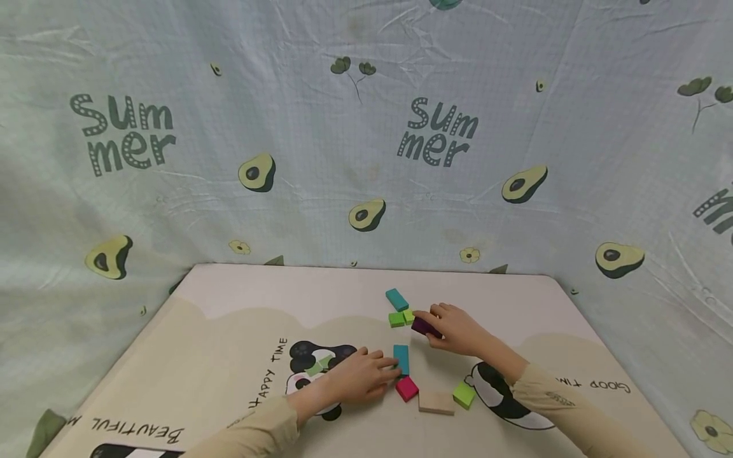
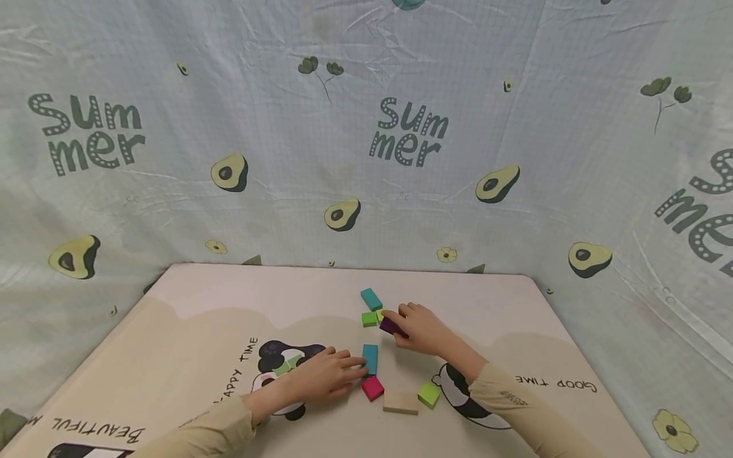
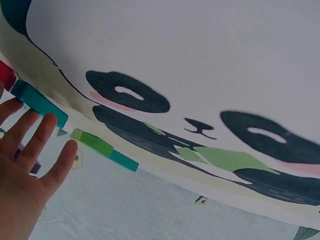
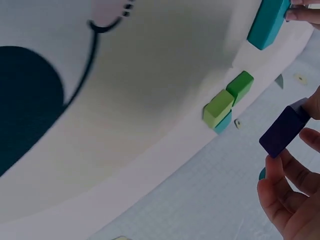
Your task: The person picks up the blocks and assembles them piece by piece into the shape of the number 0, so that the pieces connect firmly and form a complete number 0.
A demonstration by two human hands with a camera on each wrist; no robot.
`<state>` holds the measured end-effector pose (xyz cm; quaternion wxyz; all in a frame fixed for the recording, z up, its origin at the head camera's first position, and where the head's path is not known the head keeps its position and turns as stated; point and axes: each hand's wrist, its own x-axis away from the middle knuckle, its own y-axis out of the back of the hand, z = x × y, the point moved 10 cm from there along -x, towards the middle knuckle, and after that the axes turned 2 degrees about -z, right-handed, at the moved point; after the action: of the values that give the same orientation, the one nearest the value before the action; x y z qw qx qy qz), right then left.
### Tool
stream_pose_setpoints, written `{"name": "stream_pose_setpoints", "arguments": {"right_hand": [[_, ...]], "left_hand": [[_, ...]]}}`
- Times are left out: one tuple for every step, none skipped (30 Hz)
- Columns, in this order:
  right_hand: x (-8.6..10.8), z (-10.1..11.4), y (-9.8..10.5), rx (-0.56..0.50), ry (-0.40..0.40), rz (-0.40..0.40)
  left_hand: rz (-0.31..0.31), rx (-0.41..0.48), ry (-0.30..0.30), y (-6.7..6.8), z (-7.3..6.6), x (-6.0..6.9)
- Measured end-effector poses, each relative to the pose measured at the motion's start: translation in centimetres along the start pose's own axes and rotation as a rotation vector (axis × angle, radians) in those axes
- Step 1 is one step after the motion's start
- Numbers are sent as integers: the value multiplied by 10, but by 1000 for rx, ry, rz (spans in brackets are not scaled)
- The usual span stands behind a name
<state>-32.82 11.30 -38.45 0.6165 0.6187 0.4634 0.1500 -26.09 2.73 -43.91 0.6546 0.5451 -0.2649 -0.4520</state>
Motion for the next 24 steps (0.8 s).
{"name": "stream_pose_setpoints", "arguments": {"right_hand": [[3, -1, 0, 2, -8, 4], [7, -3, 1, 4, -16, 8], [10, -4, 1, 4, -25, 15], [13, -5, 2, 4, -34, 21], [16, -5, 2, 6, -42, 27], [18, -6, 3, 4, -52, 32], [22, -6, 3, 5, -60, 38], [24, -6, 4, 7, -67, 38], [27, -6, 4, 12, -73, 39], [30, -6, 5, 22, -80, 38], [33, -6, 5, 32, -84, 35], [35, -6, 5, 40, -88, 32], [38, -5, 5, 58, -90, 28], [41, -5, 5, 73, -91, 24], [44, -4, 4, 94, -92, 26], [47, -4, 4, 109, -91, 27], [49, -3, 3, 124, -90, 27], [51, -2, 3, 136, -90, 27], [54, -1, 2, 148, -89, 26], [56, -1, 2, 156, -90, 23], [58, 0, 2, 163, -91, 20], [60, 0, 1, 170, -94, 18], [62, 0, 0, 177, -99, 19], [64, 0, -2, 180, -105, 25]], "left_hand": [[3, -1, 1, 0, 0, 0], [4, -5, 1, 0, 1, 0], [4, -8, 0, -1, 1, 0], [4, -10, -1, 0, 1, 0], [3, -13, -2, 0, 1, 0], [2, -16, -3, 0, 1, 0], [1, -17, -5, 0, 1, 0], [1, -17, -6, 0, 1, 0], [3, -14, -6, 0, 1, 0], [4, -11, -6, 0, 1, 0], [6, -8, -5, -1, 2, 0], [7, -6, -5, -1, 2, 0], [7, -2, -5, -1, 2, 0], [8, -1, -5, -1, 2, 0], [9, -1, -5, -1, 1, 0], [9, -2, -6, -1, 1, 0], [9, -3, -7, -1, 1, 0], [7, -6, -8, -1, 1, 0], [7, -9, -8, -1, 1, 0], [6, -11, -9, 0, 1, 0], [4, -11, -10, 0, 0, 0], [3, -9, -10, 0, 0, 1], [2, -5, -10, 0, -1, 1], [2, -1, -10, 0, -1, 1]]}}
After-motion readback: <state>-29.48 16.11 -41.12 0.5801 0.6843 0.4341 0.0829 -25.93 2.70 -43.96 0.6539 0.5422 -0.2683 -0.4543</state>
